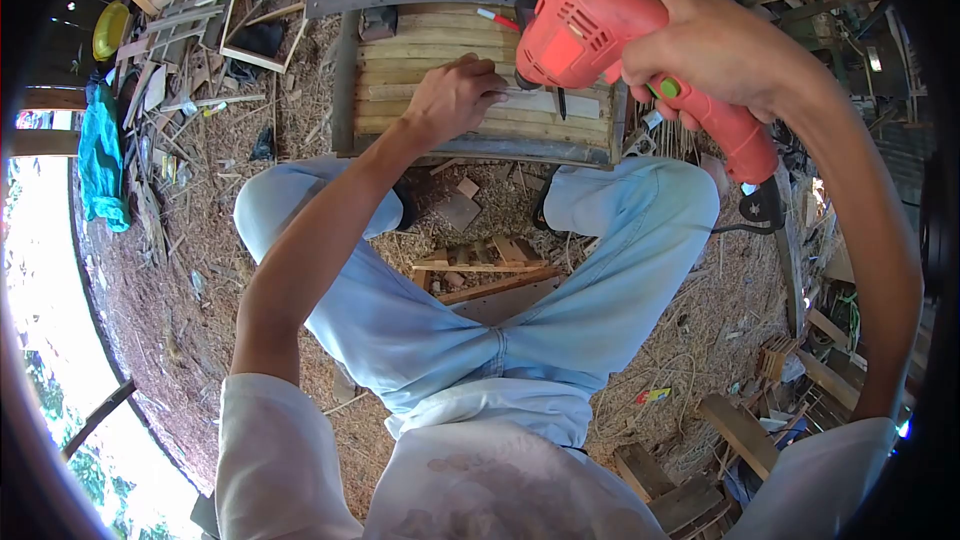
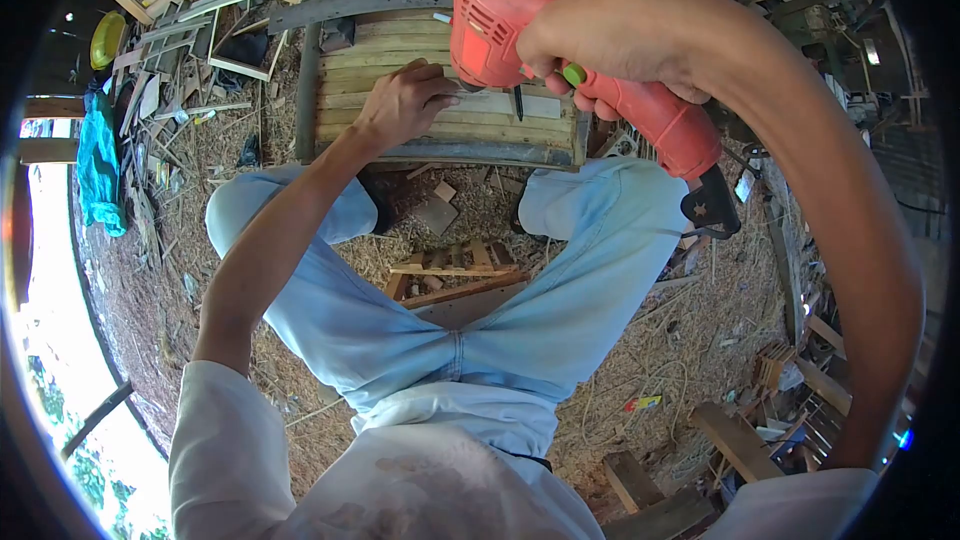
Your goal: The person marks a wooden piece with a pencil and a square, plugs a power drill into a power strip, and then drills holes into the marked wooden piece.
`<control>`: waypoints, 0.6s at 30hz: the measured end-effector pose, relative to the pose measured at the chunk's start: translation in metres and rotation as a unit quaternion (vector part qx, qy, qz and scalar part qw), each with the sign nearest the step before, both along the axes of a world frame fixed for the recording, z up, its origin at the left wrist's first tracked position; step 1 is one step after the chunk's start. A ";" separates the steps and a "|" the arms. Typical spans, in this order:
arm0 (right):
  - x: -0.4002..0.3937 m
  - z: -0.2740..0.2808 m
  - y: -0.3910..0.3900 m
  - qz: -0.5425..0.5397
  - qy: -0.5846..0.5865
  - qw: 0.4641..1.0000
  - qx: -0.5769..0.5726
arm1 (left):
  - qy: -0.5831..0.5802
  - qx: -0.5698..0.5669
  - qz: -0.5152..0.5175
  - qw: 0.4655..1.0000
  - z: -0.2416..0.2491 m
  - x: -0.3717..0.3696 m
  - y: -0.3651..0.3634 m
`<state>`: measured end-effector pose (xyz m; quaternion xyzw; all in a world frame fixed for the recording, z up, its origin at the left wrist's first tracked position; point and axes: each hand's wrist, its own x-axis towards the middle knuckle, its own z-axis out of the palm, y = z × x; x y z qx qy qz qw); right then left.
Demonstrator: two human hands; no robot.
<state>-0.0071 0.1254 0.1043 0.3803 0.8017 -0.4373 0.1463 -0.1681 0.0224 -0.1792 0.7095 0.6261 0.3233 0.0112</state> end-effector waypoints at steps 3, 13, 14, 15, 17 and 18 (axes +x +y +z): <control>0.001 -0.001 0.005 -0.003 -0.029 1.000 -0.003 | -0.001 -0.002 -0.001 1.000 0.001 0.000 0.000; 0.000 -0.002 0.019 0.053 -0.018 0.996 -0.073 | -0.014 0.009 0.000 1.000 0.007 0.001 -0.001; 0.001 0.002 0.017 0.044 -0.032 0.996 -0.067 | -0.019 0.011 -0.005 1.000 0.006 0.002 -0.001; 0.002 0.005 0.014 0.036 -0.047 0.996 -0.064 | -0.017 0.011 -0.003 1.000 0.005 0.004 -0.002; 0.004 0.015 0.017 0.030 -0.043 0.997 -0.061 | -0.005 0.002 -0.012 1.000 0.008 0.003 -0.002; 0.007 0.024 0.018 0.020 -0.042 0.997 -0.059 | -0.004 0.006 -0.010 1.000 0.008 0.003 -0.002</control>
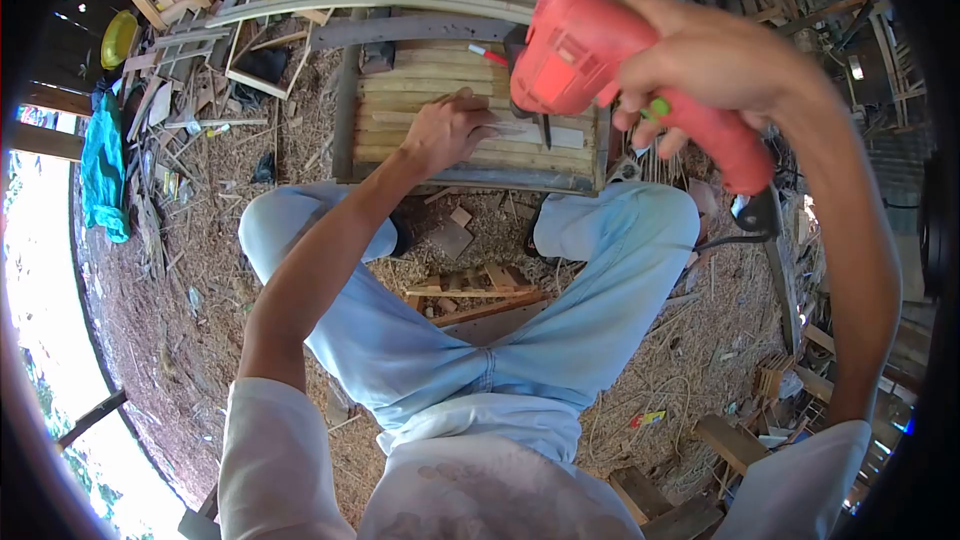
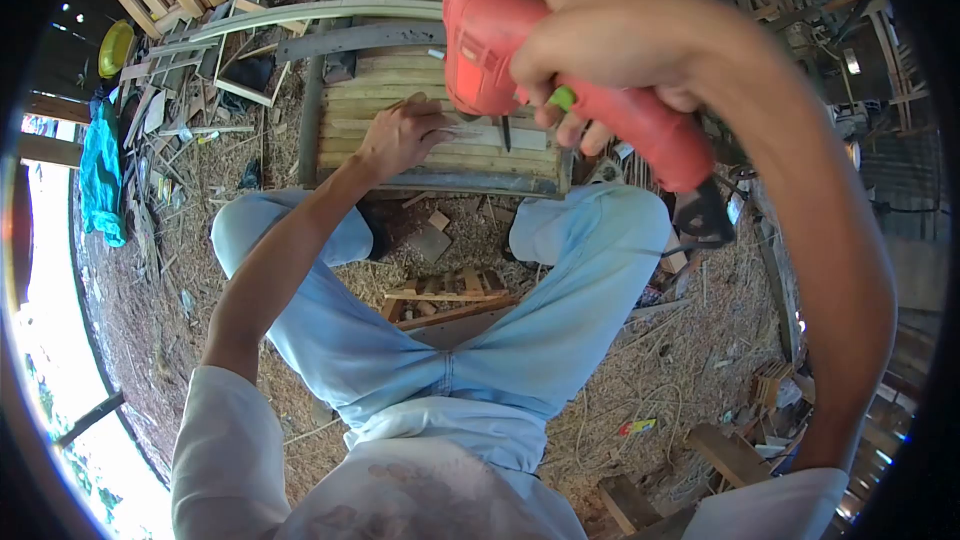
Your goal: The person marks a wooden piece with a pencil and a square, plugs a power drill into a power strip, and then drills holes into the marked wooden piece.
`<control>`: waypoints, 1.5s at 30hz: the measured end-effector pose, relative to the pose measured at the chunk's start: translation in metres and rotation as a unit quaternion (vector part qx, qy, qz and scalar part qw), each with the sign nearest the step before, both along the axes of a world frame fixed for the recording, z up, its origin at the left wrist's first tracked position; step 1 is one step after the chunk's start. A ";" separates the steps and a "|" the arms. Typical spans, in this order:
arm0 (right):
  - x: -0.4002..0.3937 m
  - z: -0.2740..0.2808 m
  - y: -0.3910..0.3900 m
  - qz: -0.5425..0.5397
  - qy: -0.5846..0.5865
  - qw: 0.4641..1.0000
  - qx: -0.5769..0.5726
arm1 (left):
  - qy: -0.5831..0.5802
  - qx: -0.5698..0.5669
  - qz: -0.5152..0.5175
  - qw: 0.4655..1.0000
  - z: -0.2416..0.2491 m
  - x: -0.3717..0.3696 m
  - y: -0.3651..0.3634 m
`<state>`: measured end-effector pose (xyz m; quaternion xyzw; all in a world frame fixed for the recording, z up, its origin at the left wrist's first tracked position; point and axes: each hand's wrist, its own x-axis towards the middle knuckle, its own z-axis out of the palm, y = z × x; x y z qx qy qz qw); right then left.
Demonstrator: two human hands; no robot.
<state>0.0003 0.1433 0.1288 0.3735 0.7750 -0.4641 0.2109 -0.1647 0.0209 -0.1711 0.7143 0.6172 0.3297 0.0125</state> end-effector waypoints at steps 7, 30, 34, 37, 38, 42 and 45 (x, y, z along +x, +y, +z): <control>0.041 0.049 0.003 -0.082 0.148 0.983 0.065 | 0.053 -0.023 -0.011 0.998 0.005 -0.001 0.008; 0.074 -0.062 -0.013 -0.207 0.276 0.938 0.018 | 0.007 -0.048 0.017 0.999 0.004 0.002 0.016; 0.072 -0.062 -0.016 -0.220 0.273 0.936 0.004 | -0.024 -0.073 0.029 0.997 0.003 0.011 0.017; 0.072 -0.067 -0.016 -0.216 0.277 0.936 0.007 | -0.033 -0.111 0.055 0.992 0.003 0.013 0.018; 0.072 -0.067 -0.016 -0.217 0.275 0.936 0.006 | -0.045 -0.115 0.059 0.991 0.004 0.014 0.019; 0.074 -0.068 -0.018 -0.226 0.279 0.933 0.010 | -0.045 -0.068 0.063 0.995 0.005 0.020 0.017; 0.078 -0.066 -0.019 -0.225 0.284 0.932 0.009 | -0.044 -0.042 0.079 0.995 0.007 0.022 0.011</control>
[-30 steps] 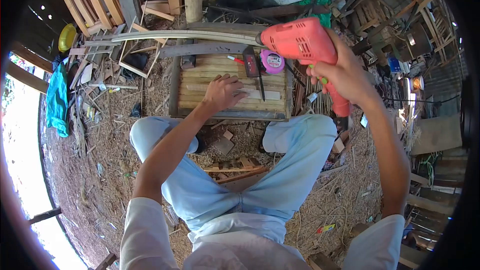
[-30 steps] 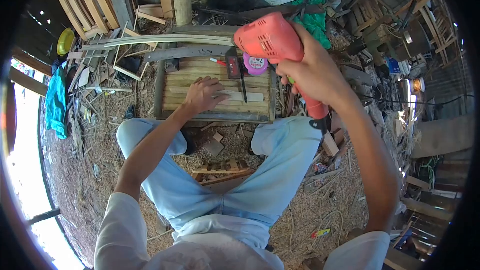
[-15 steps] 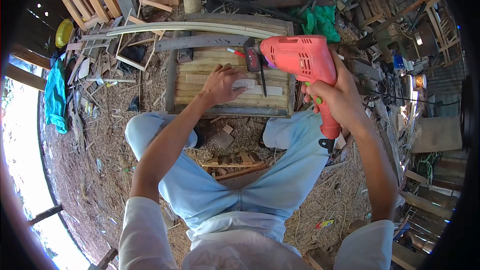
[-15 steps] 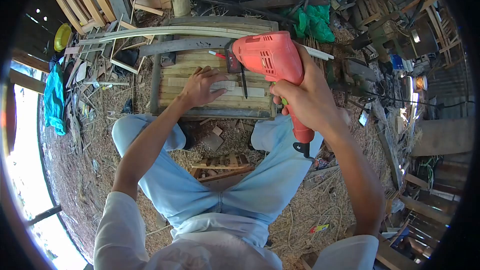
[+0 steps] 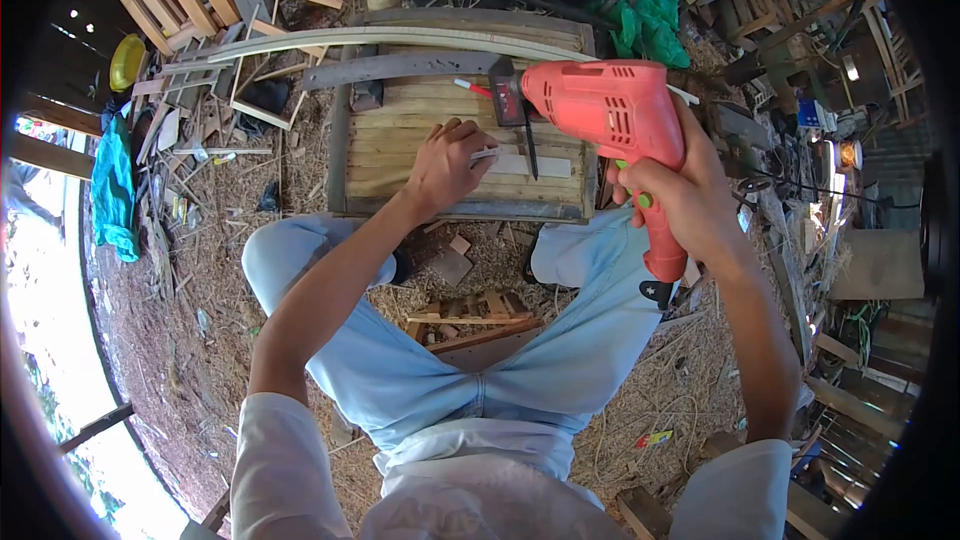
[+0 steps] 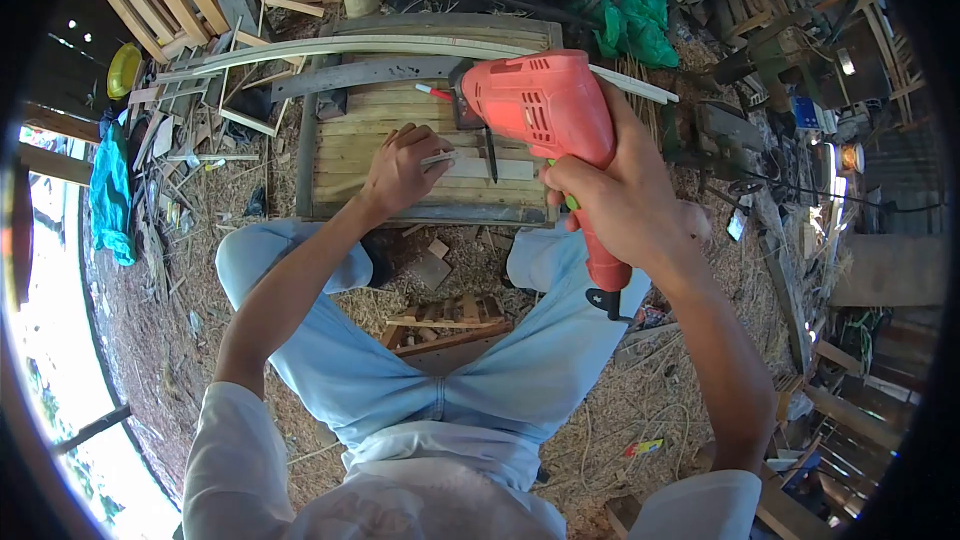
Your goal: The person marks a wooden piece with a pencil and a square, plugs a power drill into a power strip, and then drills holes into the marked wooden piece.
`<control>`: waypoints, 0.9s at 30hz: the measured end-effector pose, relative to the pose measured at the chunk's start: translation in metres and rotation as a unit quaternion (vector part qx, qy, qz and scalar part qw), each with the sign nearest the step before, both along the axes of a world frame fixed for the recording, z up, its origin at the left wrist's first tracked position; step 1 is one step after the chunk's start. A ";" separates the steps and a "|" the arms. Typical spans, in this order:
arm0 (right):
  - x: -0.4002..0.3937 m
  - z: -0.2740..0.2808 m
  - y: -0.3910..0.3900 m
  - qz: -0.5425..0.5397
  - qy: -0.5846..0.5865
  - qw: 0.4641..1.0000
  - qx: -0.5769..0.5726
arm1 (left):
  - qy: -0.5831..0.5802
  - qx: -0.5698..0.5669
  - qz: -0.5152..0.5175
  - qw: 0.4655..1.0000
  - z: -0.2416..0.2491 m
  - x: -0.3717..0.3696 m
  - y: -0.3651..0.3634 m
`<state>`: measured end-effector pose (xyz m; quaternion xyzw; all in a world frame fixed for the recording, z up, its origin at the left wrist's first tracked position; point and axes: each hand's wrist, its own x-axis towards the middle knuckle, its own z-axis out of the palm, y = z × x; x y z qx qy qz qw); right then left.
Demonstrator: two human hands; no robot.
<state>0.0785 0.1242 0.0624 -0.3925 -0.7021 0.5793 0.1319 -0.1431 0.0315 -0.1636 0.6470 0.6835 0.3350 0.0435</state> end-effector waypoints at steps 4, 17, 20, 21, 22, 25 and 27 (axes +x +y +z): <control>0.004 0.012 -0.006 -0.001 -0.026 1.000 0.003 | 0.034 0.012 -0.006 0.999 0.005 -0.004 -0.011; 0.009 0.041 -0.012 0.044 -0.090 0.994 0.042 | -0.037 -0.016 0.015 0.999 -0.011 -0.006 -0.009; 0.001 0.047 -0.008 0.042 -0.107 0.993 -0.017 | -0.046 -0.045 0.029 0.997 -0.007 -0.006 -0.010; -0.001 0.047 -0.008 0.045 -0.110 0.993 -0.017 | -0.032 -0.055 0.026 0.998 -0.006 -0.007 -0.011; -0.002 0.047 -0.008 0.040 -0.107 0.993 -0.011 | -0.036 -0.055 0.030 0.997 -0.005 -0.007 -0.011; -0.005 0.046 -0.005 0.047 -0.109 0.993 0.000 | -0.028 -0.055 0.012 0.998 -0.006 -0.009 -0.010; -0.007 0.046 -0.004 0.056 -0.116 0.992 0.001 | -0.042 -0.061 0.028 0.997 -0.009 -0.007 -0.012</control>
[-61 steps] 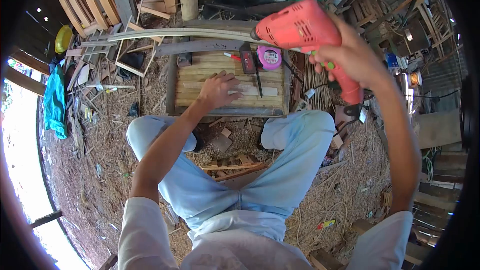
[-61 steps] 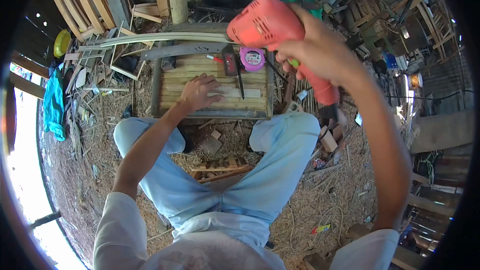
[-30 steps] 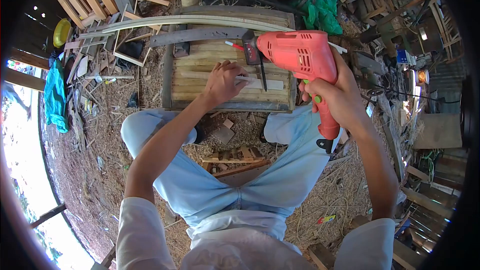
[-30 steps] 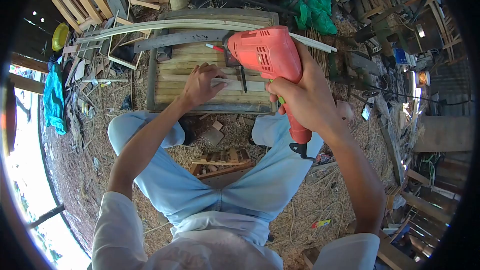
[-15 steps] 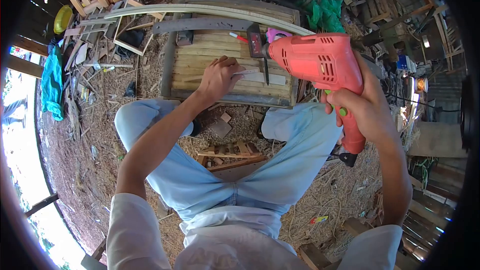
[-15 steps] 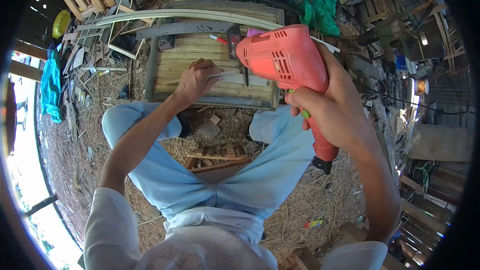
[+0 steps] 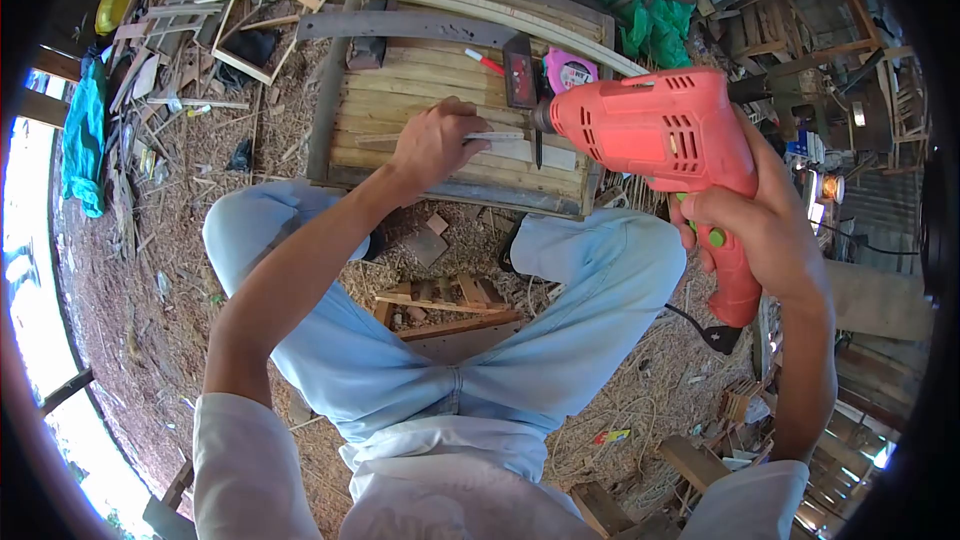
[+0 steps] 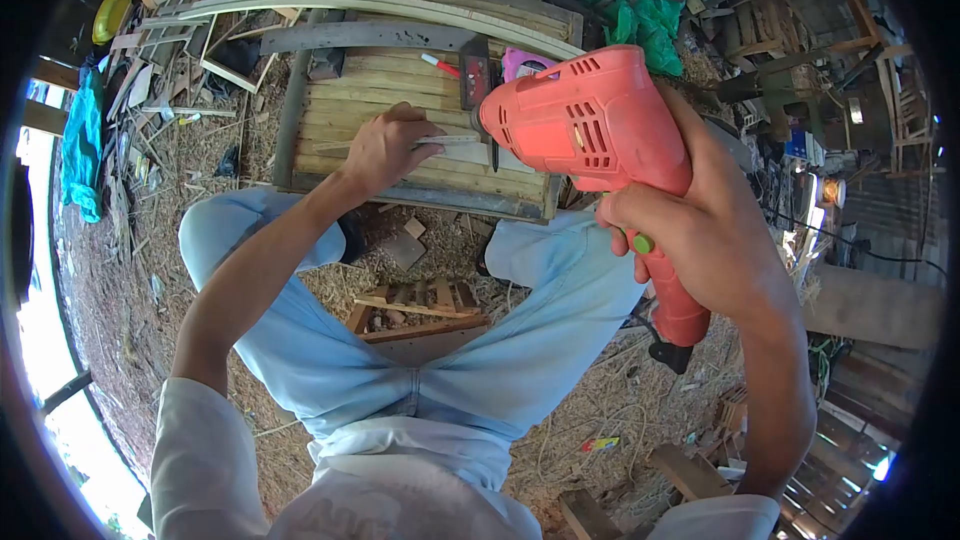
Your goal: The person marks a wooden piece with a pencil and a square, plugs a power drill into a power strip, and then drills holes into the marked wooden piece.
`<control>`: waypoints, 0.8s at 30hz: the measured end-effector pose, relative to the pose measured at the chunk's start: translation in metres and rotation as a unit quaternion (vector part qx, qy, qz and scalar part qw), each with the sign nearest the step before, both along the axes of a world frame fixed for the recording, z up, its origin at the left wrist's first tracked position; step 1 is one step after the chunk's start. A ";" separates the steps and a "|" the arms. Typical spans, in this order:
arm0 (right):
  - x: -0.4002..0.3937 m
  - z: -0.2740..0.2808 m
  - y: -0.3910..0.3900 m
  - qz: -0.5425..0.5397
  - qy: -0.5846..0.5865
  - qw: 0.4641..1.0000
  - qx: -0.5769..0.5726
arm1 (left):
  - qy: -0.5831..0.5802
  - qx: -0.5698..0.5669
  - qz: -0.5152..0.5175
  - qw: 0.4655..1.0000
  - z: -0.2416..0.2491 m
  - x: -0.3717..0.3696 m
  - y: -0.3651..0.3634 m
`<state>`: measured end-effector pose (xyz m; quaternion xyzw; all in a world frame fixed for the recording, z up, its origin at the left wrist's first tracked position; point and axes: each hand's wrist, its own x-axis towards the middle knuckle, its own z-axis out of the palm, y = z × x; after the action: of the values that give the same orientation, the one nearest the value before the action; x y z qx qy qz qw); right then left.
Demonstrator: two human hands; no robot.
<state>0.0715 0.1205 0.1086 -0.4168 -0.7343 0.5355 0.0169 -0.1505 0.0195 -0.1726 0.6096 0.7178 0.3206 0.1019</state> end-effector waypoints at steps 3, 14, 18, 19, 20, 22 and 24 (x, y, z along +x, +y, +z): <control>-0.006 0.002 0.000 0.008 -0.016 1.000 0.001 | -0.009 0.038 -0.018 0.999 -0.002 -0.002 0.001; -0.024 0.002 0.000 0.054 -0.078 0.995 -0.015 | 0.009 0.044 -0.033 0.998 0.004 -0.003 0.002; -0.025 0.001 0.001 0.056 -0.092 0.994 -0.014 | 0.005 0.048 -0.024 0.999 0.002 -0.002 0.003; -0.026 0.002 0.001 0.058 -0.097 0.994 -0.006 | 0.005 0.048 -0.024 0.999 0.002 -0.002 0.003; -0.026 0.002 0.000 0.059 -0.101 0.993 0.001 | 0.003 0.042 -0.023 0.999 0.002 -0.002 0.002; -0.025 0.000 0.003 0.063 -0.096 0.993 -0.001 | 0.001 0.036 -0.023 0.999 0.002 -0.001 0.002; -0.024 -0.002 0.005 0.067 -0.091 0.994 -0.003 | 0.006 0.035 -0.022 0.999 0.002 -0.002 0.002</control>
<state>0.0473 0.1254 0.1070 -0.4135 -0.7576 0.4975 -0.0871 -0.1520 0.0218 -0.1703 0.6301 0.6934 0.3395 0.0838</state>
